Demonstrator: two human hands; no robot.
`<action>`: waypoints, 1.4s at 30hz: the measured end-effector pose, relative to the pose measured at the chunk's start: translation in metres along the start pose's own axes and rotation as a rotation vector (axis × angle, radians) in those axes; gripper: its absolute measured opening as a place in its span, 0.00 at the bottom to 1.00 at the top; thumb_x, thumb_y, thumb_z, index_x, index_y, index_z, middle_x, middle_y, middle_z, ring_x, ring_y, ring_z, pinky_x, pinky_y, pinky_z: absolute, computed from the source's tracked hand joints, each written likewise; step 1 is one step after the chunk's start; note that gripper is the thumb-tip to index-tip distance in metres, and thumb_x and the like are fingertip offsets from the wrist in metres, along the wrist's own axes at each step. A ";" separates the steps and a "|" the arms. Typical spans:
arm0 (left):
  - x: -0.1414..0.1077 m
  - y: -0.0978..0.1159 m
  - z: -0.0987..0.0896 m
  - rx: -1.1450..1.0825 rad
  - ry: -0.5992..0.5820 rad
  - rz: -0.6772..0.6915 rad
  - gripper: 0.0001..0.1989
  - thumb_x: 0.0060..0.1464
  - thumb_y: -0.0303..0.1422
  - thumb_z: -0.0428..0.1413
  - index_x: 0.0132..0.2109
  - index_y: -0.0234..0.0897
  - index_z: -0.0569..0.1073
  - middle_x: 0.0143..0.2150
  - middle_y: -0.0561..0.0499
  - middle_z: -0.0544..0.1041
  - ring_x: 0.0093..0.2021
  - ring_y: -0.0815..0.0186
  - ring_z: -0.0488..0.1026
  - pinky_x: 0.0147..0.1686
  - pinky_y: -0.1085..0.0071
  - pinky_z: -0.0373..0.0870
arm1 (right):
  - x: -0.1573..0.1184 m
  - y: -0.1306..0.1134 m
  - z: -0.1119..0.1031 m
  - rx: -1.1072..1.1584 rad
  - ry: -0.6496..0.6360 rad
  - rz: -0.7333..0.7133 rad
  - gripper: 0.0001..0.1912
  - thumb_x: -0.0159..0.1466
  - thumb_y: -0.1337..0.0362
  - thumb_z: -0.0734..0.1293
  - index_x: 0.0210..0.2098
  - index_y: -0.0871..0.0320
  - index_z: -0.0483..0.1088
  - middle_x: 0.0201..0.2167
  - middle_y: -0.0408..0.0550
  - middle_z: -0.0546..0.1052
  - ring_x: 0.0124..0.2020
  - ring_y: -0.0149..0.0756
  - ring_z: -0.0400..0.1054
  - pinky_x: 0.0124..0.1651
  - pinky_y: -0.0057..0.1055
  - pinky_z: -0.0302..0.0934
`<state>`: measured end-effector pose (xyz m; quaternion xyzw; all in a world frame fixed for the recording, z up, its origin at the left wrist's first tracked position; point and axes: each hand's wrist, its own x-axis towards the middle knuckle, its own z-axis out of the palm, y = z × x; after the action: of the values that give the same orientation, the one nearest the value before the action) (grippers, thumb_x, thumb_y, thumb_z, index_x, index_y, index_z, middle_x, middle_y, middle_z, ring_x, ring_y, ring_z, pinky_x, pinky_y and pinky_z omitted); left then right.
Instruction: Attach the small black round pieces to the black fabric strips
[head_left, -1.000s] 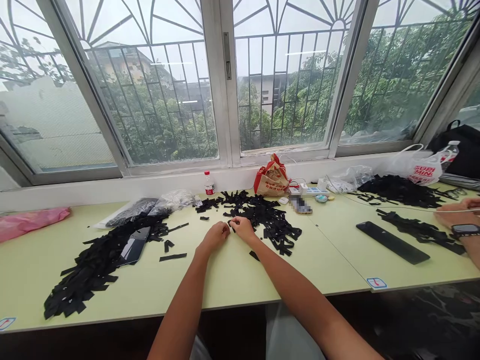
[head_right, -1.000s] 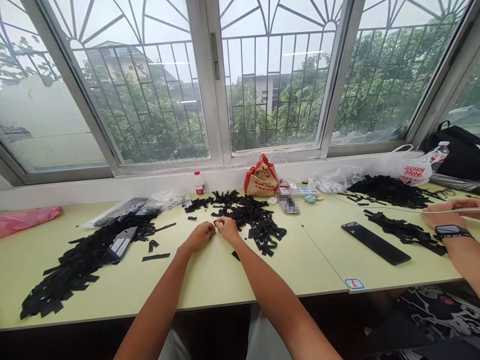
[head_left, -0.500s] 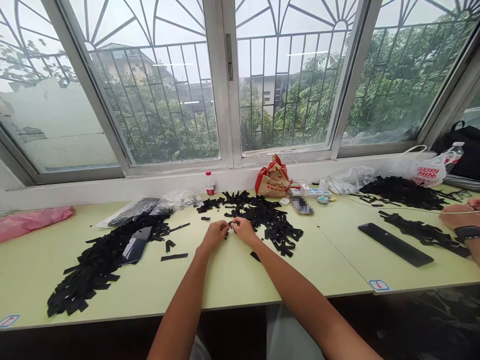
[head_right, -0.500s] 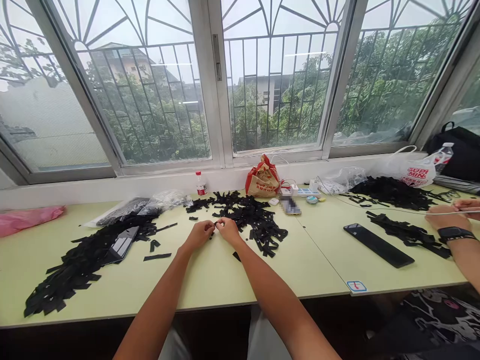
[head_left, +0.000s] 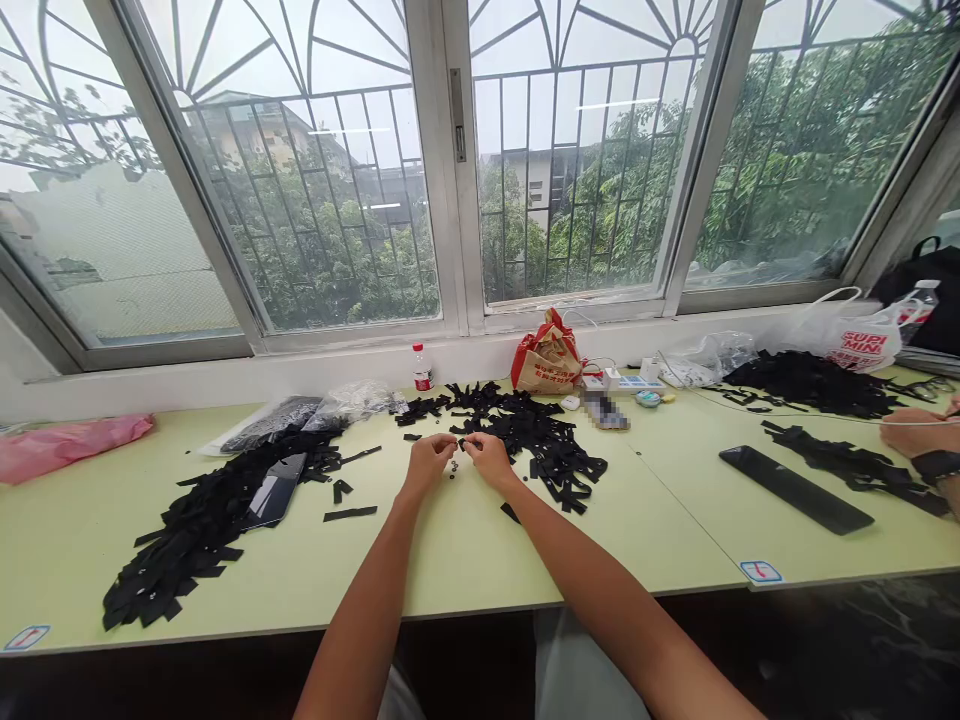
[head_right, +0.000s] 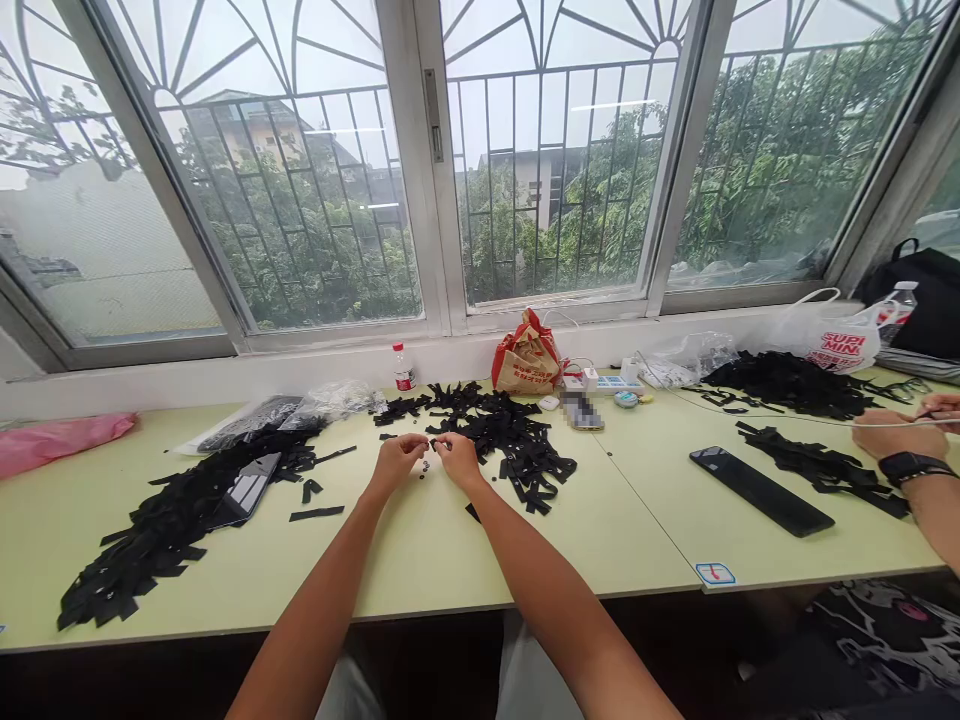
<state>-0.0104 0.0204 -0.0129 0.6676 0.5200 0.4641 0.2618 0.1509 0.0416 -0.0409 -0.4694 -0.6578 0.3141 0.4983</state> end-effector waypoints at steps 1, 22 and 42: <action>0.000 0.001 0.000 0.002 0.032 0.002 0.11 0.51 0.36 0.57 0.38 0.36 0.79 0.32 0.49 0.81 0.31 0.64 0.76 0.34 0.69 0.72 | 0.000 0.000 0.000 -0.002 -0.007 0.003 0.16 0.60 0.56 0.64 0.38 0.58 0.79 0.29 0.48 0.79 0.30 0.38 0.68 0.34 0.31 0.60; 0.000 0.001 -0.001 0.069 0.097 0.023 0.10 0.51 0.37 0.58 0.37 0.36 0.80 0.36 0.47 0.82 0.35 0.62 0.77 0.41 0.65 0.72 | -0.001 -0.006 -0.001 0.036 -0.063 0.030 0.17 0.59 0.56 0.66 0.41 0.57 0.80 0.27 0.47 0.78 0.30 0.37 0.69 0.34 0.30 0.61; -0.001 0.005 -0.002 0.090 0.008 0.068 0.10 0.51 0.36 0.58 0.37 0.37 0.80 0.38 0.46 0.82 0.33 0.63 0.77 0.36 0.67 0.73 | 0.000 -0.002 0.000 0.052 -0.075 0.053 0.16 0.59 0.56 0.66 0.41 0.57 0.81 0.23 0.46 0.77 0.24 0.36 0.68 0.31 0.31 0.60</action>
<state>-0.0100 0.0172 -0.0085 0.6941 0.5183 0.4516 0.2137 0.1500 0.0409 -0.0396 -0.4614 -0.6548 0.3615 0.4771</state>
